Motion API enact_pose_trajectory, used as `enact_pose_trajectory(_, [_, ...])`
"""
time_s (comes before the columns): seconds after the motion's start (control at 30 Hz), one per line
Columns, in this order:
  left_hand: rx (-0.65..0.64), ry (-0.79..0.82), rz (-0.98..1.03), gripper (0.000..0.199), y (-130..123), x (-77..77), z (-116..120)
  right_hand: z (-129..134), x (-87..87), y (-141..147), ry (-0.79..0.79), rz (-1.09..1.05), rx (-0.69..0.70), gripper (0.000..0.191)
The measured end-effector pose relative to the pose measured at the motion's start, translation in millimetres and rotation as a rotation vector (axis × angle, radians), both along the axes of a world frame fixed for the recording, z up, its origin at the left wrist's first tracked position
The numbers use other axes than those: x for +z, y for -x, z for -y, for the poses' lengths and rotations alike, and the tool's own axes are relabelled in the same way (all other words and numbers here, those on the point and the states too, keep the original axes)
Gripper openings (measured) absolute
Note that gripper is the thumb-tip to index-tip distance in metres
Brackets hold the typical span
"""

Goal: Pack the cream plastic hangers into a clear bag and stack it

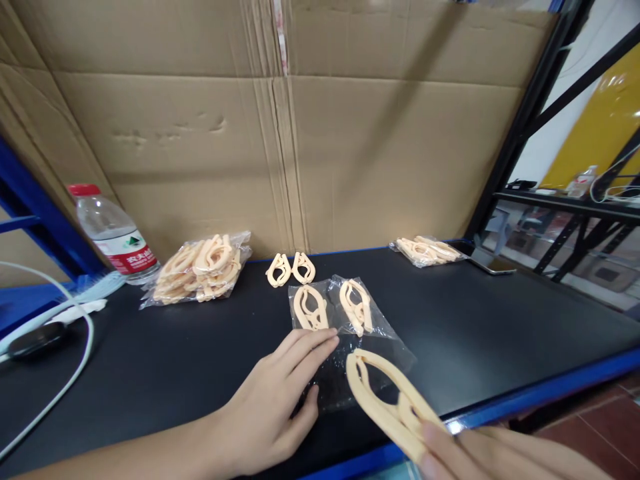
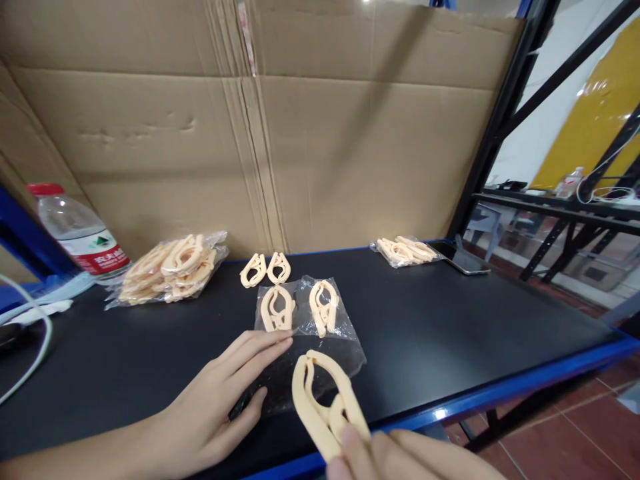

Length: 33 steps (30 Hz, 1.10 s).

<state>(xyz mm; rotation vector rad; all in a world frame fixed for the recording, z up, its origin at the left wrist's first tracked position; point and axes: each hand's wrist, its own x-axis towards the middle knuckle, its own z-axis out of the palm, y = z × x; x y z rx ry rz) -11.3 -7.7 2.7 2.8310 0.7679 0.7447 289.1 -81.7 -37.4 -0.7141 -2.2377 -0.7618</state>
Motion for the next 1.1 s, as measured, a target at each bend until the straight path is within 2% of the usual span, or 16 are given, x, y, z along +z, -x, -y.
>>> enact_pose_trajectory(0.07, [-0.02,0.0,0.015,0.062,0.5,-1.1,-0.2,-8.4,24.1,31.8,-0.096,0.237,0.127,0.036])
enact_pose_trajectory(0.1, [-0.025,0.002,0.015,0.063,0.6,-1.7,-0.2,-15.1,34.7,45.4,-0.105,0.31,0.148,0.029])
enact_pose_trajectory(0.2, [-0.013,0.014,-0.002,0.066,0.5,-2.7,0.1,-41.5,52.8,73.3,-0.108,0.361,0.129,0.027])
enact_pose_trajectory(0.27, [-0.001,0.015,-0.011,0.068,0.3,-2.7,0.2,-59.3,52.0,81.8,-0.14,0.345,0.073,0.026])
enact_pose_trajectory(0.4, [0.008,0.011,-0.025,0.07,0.1,-2.8,-0.1,-80.5,38.7,85.6,-0.147,0.361,-0.051,0.022])
enact_pose_trajectory(0.5, [0.008,0.001,-0.017,0.072,0.4,-2.8,0.0,-83.2,35.2,83.5,-0.154,0.439,-0.065,0.022])
enact_pose_trajectory(0.67, [0.01,0.003,-0.045,0.07,1.0,-3.0,0.5,-86.4,36.6,78.9,-0.241,0.47,-0.132,0.034])
enact_pose_trajectory(0.83, [0.009,0.001,-0.048,0.071,0.6,-3.2,0.6,-91.8,32.6,78.5,-0.179,0.459,-0.18,0.039])
enact_pose_trajectory(0.9, [0.018,0.002,-0.052,0.069,0.3,-2.1,1.1,-88.0,34.6,76.7,-0.15,0.425,-0.11,0.034])
enact_pose_trajectory(0.97, [0.021,0.016,-0.068,0.064,0.0,-0.6,1.6,-83.0,41.9,72.2,-0.095,0.362,0.069,0.024])
enact_pose_trajectory(1.03, [0.018,0.029,-0.085,0.056,-0.5,0.7,1.5,-83.7,54.9,66.0,-0.05,0.229,0.289,0.022])
enact_pose_trajectory(1.1, [0.018,0.029,-0.094,0.047,-1.0,1.2,0.9,-97.9,71.8,61.2,-0.024,0.027,0.39,0.025])
